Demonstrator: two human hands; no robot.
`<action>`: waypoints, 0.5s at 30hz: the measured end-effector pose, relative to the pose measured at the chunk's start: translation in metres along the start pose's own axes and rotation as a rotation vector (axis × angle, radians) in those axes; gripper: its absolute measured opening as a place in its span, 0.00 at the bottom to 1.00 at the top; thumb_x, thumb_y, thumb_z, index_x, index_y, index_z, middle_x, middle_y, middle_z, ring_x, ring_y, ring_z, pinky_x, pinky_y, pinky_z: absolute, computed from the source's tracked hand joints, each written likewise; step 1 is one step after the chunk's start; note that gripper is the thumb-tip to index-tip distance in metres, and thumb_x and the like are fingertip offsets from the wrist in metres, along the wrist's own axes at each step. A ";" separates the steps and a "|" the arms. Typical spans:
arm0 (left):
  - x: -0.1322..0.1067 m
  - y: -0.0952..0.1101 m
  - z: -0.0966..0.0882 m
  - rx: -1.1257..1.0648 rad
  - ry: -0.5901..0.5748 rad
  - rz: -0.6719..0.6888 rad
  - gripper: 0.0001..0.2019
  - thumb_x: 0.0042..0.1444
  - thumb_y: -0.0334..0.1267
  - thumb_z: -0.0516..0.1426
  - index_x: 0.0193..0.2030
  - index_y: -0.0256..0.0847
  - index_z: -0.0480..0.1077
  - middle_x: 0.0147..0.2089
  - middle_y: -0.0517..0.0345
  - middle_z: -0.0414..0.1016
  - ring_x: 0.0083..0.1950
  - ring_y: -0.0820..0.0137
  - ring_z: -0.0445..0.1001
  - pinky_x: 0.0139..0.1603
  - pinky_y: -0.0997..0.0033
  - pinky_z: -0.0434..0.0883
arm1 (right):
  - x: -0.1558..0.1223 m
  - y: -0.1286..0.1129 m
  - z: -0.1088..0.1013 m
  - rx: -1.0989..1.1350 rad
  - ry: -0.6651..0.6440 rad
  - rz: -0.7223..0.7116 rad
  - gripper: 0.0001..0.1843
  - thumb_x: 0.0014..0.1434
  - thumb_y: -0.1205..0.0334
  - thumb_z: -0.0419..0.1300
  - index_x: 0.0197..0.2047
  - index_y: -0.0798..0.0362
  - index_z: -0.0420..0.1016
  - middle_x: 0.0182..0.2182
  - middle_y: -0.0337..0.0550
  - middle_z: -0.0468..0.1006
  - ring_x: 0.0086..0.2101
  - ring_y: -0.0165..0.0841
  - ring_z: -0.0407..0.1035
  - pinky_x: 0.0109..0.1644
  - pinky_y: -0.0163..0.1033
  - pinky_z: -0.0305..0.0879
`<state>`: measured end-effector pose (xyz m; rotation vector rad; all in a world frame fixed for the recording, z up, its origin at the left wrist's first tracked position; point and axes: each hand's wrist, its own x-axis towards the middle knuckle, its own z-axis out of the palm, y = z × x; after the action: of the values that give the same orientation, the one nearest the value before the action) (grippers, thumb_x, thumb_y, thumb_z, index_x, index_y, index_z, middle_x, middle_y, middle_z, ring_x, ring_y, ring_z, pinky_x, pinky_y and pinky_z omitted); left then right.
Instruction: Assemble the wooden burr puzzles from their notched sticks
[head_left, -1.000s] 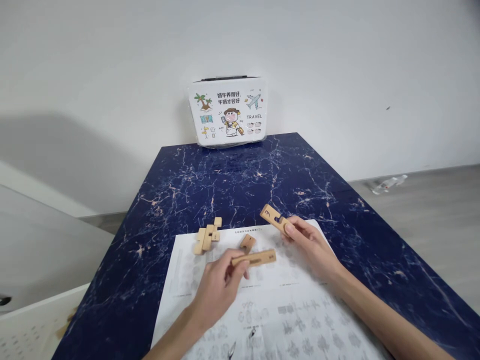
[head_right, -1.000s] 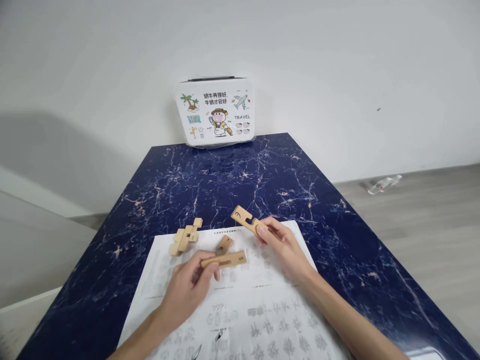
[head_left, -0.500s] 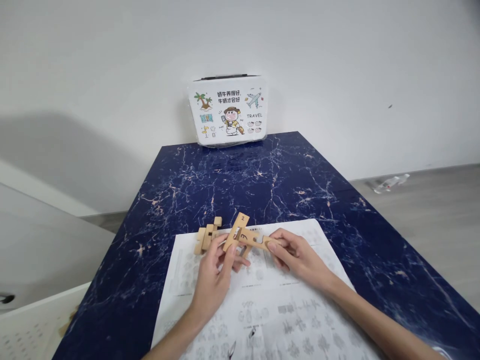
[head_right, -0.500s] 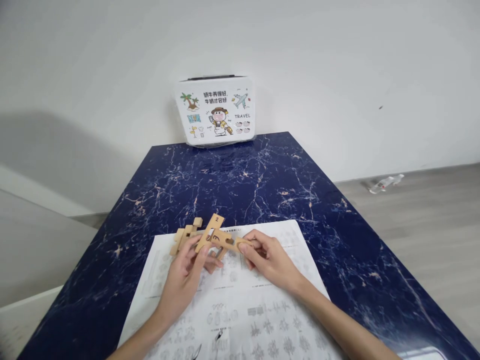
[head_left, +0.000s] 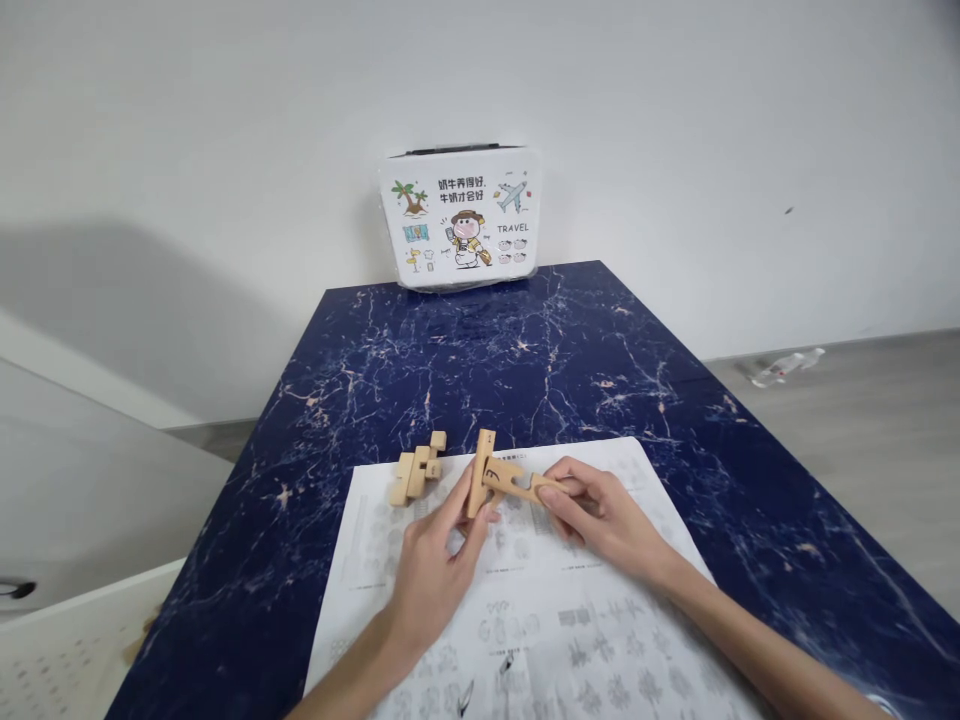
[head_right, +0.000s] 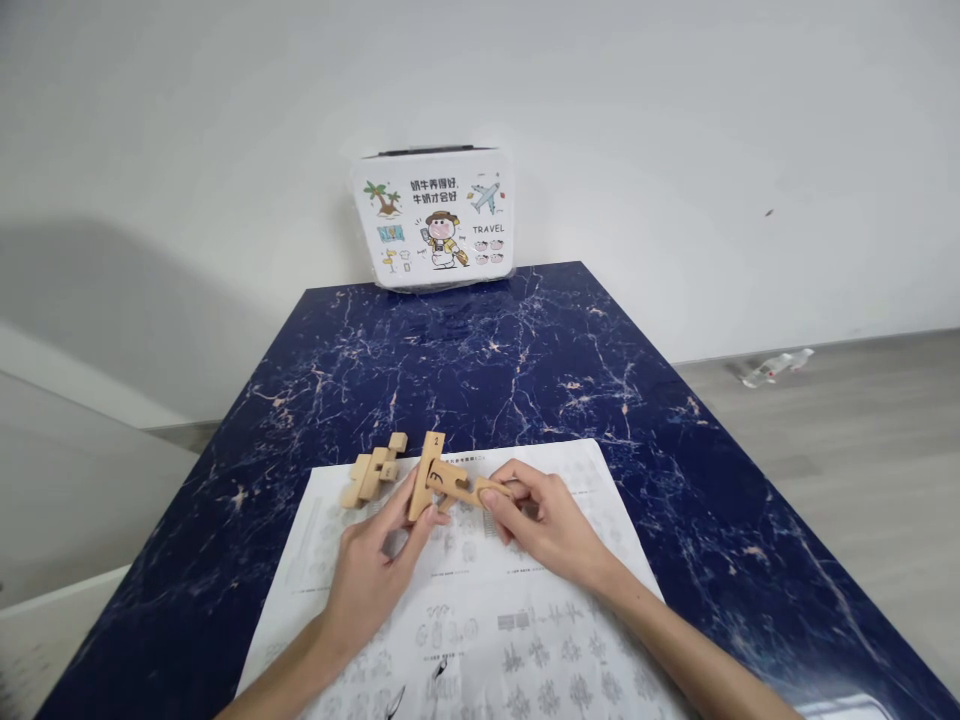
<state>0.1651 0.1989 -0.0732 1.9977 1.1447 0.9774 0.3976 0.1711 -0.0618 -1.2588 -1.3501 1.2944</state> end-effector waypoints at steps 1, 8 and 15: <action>0.000 -0.001 0.000 0.014 0.011 0.015 0.29 0.69 0.35 0.59 0.75 0.49 0.60 0.41 0.59 0.88 0.36 0.68 0.85 0.26 0.77 0.79 | 0.000 0.000 0.000 -0.008 -0.001 -0.001 0.18 0.71 0.44 0.59 0.38 0.50 0.69 0.20 0.33 0.71 0.21 0.29 0.59 0.28 0.38 0.54; 0.000 0.001 0.000 0.061 0.021 0.061 0.29 0.69 0.34 0.58 0.75 0.48 0.61 0.37 0.60 0.86 0.32 0.70 0.82 0.24 0.77 0.77 | -0.002 -0.001 -0.003 -0.058 -0.022 -0.016 0.18 0.72 0.45 0.58 0.37 0.49 0.68 0.19 0.34 0.71 0.20 0.29 0.58 0.27 0.38 0.51; 0.002 0.002 -0.002 0.104 0.024 0.174 0.30 0.71 0.32 0.57 0.77 0.49 0.56 0.41 0.58 0.87 0.38 0.68 0.85 0.43 0.67 0.83 | -0.003 -0.003 -0.004 -0.081 -0.025 -0.034 0.18 0.71 0.44 0.58 0.35 0.48 0.67 0.17 0.34 0.72 0.19 0.29 0.58 0.27 0.39 0.50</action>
<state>0.1649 0.1999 -0.0696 2.2039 1.0676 1.0497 0.4012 0.1686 -0.0579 -1.2724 -1.4482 1.2466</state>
